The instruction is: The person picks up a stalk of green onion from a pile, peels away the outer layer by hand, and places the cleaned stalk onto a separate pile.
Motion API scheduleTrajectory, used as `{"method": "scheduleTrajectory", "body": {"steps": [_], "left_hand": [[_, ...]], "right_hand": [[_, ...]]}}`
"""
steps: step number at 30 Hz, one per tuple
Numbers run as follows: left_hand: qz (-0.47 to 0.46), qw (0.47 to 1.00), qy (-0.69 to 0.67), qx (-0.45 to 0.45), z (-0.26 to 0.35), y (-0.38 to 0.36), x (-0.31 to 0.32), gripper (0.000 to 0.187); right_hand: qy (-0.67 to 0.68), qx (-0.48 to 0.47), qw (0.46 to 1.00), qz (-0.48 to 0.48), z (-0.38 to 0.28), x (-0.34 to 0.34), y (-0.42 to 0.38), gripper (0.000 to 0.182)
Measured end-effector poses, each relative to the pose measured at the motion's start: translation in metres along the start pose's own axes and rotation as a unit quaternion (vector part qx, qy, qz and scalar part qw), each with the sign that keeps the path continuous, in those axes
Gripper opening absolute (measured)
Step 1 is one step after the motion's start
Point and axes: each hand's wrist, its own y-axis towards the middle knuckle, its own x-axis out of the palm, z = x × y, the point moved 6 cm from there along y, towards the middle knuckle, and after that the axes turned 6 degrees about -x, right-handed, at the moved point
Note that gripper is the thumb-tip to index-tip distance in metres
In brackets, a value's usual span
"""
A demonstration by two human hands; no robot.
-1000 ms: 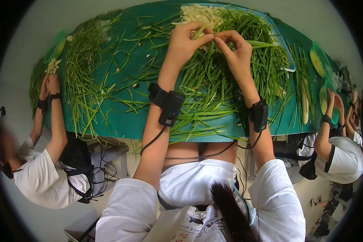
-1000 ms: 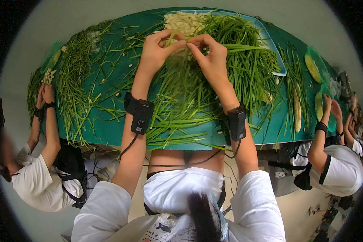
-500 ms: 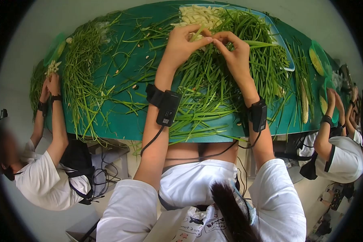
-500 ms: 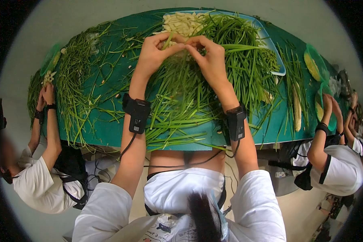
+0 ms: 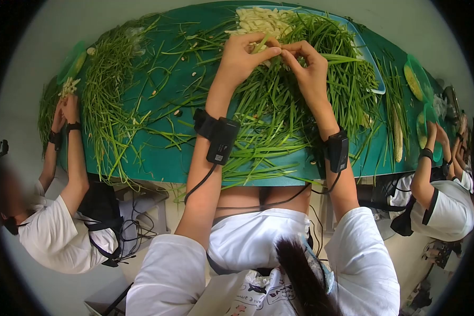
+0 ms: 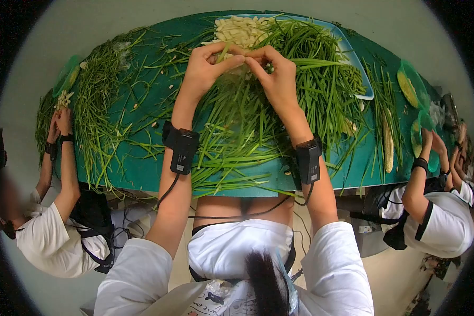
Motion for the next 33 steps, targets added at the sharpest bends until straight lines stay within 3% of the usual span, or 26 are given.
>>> {"method": "scheduleTrajectory", "body": {"steps": [8, 16, 23, 26, 33], "left_hand": [[0.004, 1.0, 0.015, 0.008, 0.002, -0.001, 0.007, 0.024], [0.041, 0.992, 0.116, 0.007, -0.005, 0.0, 0.0, 0.025], [0.056, 0.996, 0.055, 0.05, -0.005, 0.002, 0.004, 0.023], [0.047, 0.992, 0.118, 0.02, -0.002, 0.0, 0.003, 0.023], [0.064, 0.986, 0.137, 0.065, -0.013, 0.004, 0.001, 0.021]], "right_hand": [[0.004, 0.012, 1.0, 0.009, -0.004, -0.002, 0.001, 0.01], [0.015, 0.02, 1.0, 0.016, 0.0, 0.0, -0.001, 0.013], [0.004, 0.022, 1.0, 0.021, 0.001, -0.002, -0.002, 0.014], [-0.003, 0.022, 1.0, 0.021, 0.001, -0.002, -0.001, 0.015], [-0.006, 0.019, 1.0, 0.022, -0.001, -0.002, -0.001, 0.015]]}}
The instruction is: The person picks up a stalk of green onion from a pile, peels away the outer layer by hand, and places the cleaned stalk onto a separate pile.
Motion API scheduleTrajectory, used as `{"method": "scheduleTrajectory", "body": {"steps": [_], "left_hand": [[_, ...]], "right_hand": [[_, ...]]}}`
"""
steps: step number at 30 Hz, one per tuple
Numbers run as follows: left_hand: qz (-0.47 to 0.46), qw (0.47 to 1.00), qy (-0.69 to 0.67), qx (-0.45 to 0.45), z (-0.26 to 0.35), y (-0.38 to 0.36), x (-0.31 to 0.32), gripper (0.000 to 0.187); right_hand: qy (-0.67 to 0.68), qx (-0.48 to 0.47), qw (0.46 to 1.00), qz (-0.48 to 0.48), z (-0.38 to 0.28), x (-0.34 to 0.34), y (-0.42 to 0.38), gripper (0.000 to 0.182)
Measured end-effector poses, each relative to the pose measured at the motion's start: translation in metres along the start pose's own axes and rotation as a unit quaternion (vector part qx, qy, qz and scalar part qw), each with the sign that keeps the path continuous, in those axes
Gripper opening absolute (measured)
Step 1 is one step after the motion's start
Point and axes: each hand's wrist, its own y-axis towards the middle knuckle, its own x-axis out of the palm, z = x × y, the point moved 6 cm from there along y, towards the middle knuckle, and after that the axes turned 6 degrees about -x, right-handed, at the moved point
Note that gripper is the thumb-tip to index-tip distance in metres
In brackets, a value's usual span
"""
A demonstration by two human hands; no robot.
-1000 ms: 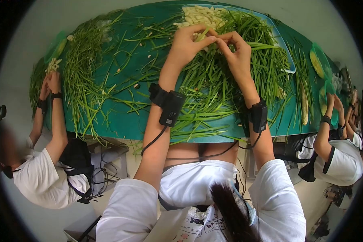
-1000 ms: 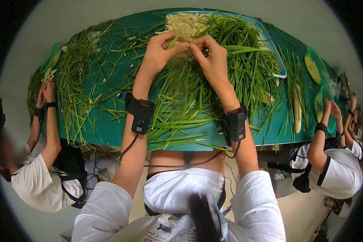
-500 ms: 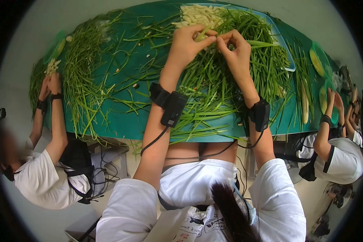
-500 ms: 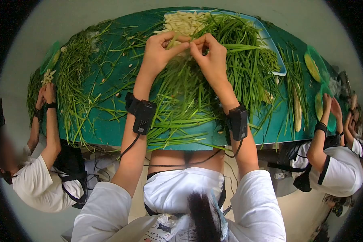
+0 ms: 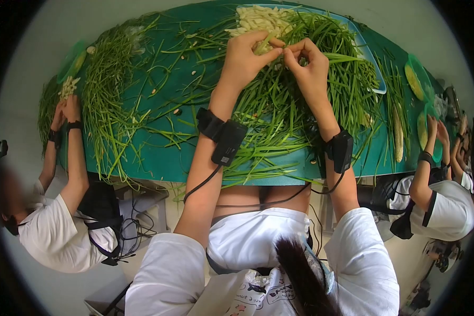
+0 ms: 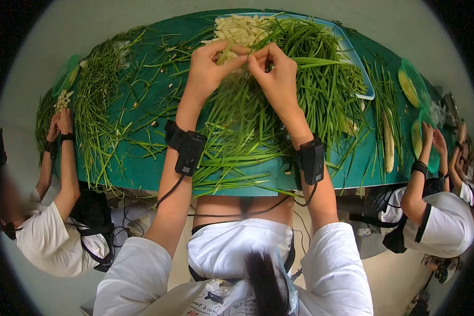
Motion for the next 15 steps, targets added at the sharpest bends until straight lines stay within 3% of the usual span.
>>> {"method": "scheduleTrajectory", "body": {"steps": [5, 8, 10, 15], "left_hand": [[-0.01, 1.0, -0.002, -0.009, 0.008, -0.002, -0.002, 0.019], [-0.016, 0.996, 0.073, -0.053, 0.012, -0.001, -0.003, 0.021], [-0.013, 0.998, -0.051, 0.028, 0.011, 0.001, 0.005, 0.027], [-0.025, 0.999, -0.046, 0.011, 0.009, 0.001, 0.004, 0.031]], "right_hand": [[0.0, -0.01, 1.0, 0.001, -0.002, 0.001, 0.0, 0.016], [0.005, -0.001, 1.0, -0.008, 0.004, 0.002, 0.0, 0.017], [0.005, 0.008, 1.0, -0.018, 0.006, 0.0, 0.0, 0.018], [0.008, 0.007, 1.0, -0.014, 0.008, 0.002, 0.0, 0.02]]}}
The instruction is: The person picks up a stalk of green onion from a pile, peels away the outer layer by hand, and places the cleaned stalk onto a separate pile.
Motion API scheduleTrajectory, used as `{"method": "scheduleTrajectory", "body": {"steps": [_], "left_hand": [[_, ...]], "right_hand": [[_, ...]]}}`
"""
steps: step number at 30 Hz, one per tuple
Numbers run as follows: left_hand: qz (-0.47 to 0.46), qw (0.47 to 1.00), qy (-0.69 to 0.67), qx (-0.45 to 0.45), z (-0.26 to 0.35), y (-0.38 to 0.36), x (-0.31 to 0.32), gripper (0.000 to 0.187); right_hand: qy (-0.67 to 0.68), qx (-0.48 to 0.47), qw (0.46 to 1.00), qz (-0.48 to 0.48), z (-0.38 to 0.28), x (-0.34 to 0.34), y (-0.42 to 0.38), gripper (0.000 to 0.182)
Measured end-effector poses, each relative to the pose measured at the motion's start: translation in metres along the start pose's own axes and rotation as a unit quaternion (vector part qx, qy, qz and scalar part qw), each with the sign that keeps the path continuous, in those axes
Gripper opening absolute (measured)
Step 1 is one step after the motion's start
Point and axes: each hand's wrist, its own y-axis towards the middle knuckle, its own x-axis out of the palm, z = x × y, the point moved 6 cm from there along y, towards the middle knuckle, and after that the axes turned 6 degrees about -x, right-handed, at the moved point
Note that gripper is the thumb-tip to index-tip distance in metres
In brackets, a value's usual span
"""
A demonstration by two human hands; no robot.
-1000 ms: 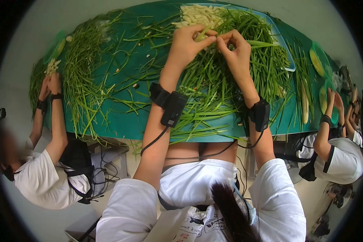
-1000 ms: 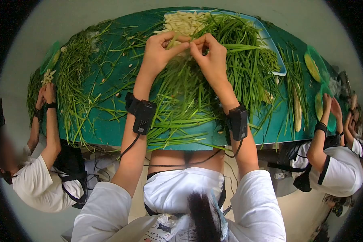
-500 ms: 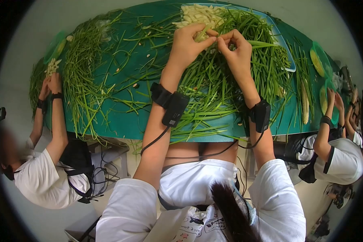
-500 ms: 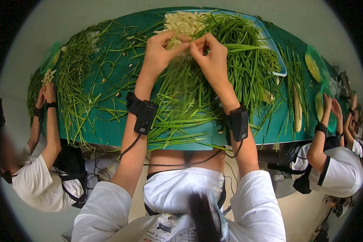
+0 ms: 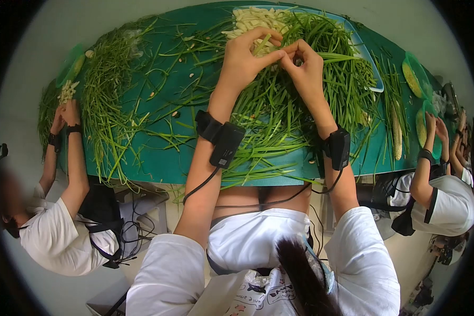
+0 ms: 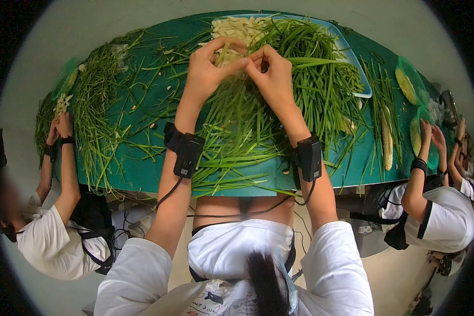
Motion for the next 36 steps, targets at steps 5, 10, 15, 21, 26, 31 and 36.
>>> {"method": "scheduleTrajectory", "body": {"steps": [5, 10, 15, 21, 26, 31, 36], "left_hand": [[0.001, 0.999, 0.009, -0.032, -0.001, -0.002, -0.001, 0.031], [0.013, 1.0, 0.015, -0.003, 0.002, -0.002, 0.0, 0.028], [0.016, 0.999, 0.037, -0.005, 0.007, -0.002, -0.002, 0.029], [0.013, 0.999, 0.031, 0.003, 0.005, -0.002, -0.001, 0.029], [0.008, 0.999, 0.052, -0.004, 0.009, -0.003, 0.001, 0.028], [-0.033, 0.997, 0.053, -0.038, 0.009, -0.003, 0.0, 0.027], [-0.005, 0.981, -0.124, -0.15, -0.029, -0.002, 0.015, 0.028]], "right_hand": [[-0.004, 0.005, 1.0, -0.004, 0.002, 0.0, 0.0, 0.021], [-0.002, 0.006, 1.0, -0.001, 0.001, 0.0, -0.001, 0.021], [-0.01, -0.003, 1.0, 0.002, 0.001, 0.0, -0.001, 0.02], [-0.01, 0.0, 1.0, 0.001, 0.001, 0.0, 0.0, 0.019], [-0.008, 0.001, 1.0, 0.0, 0.0, -0.001, -0.001, 0.021], [-0.013, 0.0, 1.0, -0.005, -0.004, 0.0, -0.001, 0.021], [0.004, -0.019, 1.0, 0.004, -0.007, 0.001, 0.0, 0.016]]}}
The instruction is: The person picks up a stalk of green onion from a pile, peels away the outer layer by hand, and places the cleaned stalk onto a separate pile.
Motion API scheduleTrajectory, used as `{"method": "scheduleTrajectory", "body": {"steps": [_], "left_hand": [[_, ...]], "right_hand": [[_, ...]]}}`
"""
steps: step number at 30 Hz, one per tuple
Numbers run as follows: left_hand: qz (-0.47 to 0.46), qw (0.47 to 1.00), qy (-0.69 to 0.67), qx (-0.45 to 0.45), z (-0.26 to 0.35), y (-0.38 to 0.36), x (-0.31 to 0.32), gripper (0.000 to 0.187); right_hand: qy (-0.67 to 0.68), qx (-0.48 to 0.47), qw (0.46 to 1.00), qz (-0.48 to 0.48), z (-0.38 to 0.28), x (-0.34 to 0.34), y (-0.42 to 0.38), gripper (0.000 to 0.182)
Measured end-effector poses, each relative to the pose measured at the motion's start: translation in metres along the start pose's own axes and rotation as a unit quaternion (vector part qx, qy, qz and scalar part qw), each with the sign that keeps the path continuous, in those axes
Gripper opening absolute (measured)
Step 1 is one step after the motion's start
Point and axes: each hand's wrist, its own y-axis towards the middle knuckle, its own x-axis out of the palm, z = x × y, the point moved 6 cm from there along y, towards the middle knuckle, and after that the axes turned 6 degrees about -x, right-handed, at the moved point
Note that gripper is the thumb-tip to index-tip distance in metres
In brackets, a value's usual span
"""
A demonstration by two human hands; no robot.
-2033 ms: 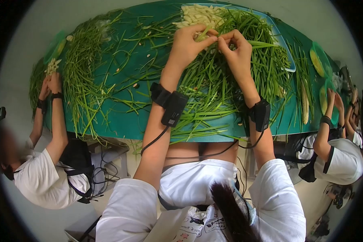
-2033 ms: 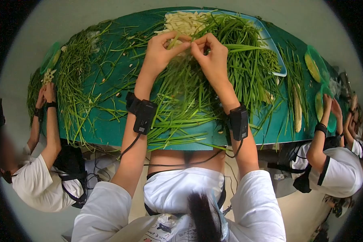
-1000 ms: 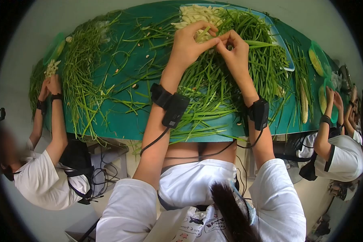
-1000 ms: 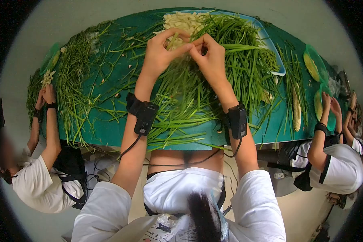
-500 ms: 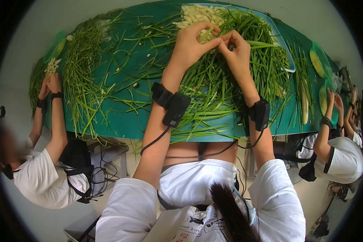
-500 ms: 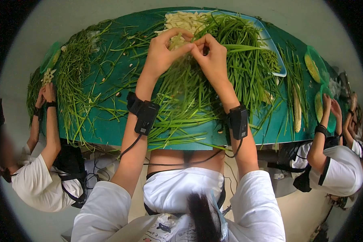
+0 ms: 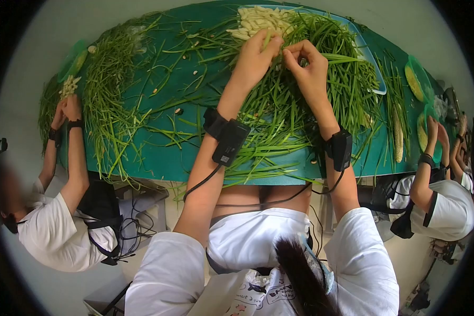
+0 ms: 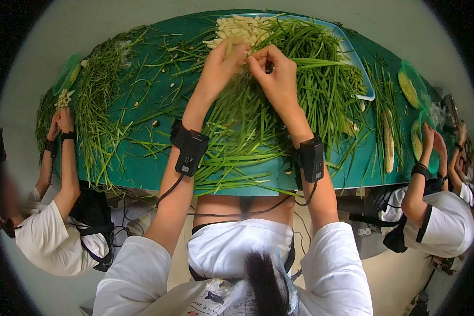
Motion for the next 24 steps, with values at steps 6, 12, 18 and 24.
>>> {"method": "scheduleTrajectory", "body": {"steps": [6, 12, 18, 24], "left_hand": [[-0.003, 0.997, -0.066, -0.037, 0.001, -0.002, 0.003, 0.031], [-0.071, 0.992, -0.064, -0.078, -0.005, -0.005, 0.005, 0.029], [-0.101, 0.987, -0.083, -0.089, 0.002, -0.009, 0.011, 0.03], [-0.102, 0.986, -0.083, -0.099, 0.0, -0.009, 0.009, 0.039]], "right_hand": [[0.006, -0.037, 0.999, -0.017, -0.012, 0.005, -0.001, 0.012], [0.005, -0.048, 0.999, -0.014, -0.013, 0.004, 0.0, 0.012], [0.015, -0.043, 0.999, 0.006, -0.01, 0.001, 0.0, 0.011], [0.029, -0.043, 0.999, 0.009, -0.01, 0.001, 0.001, 0.012]]}}
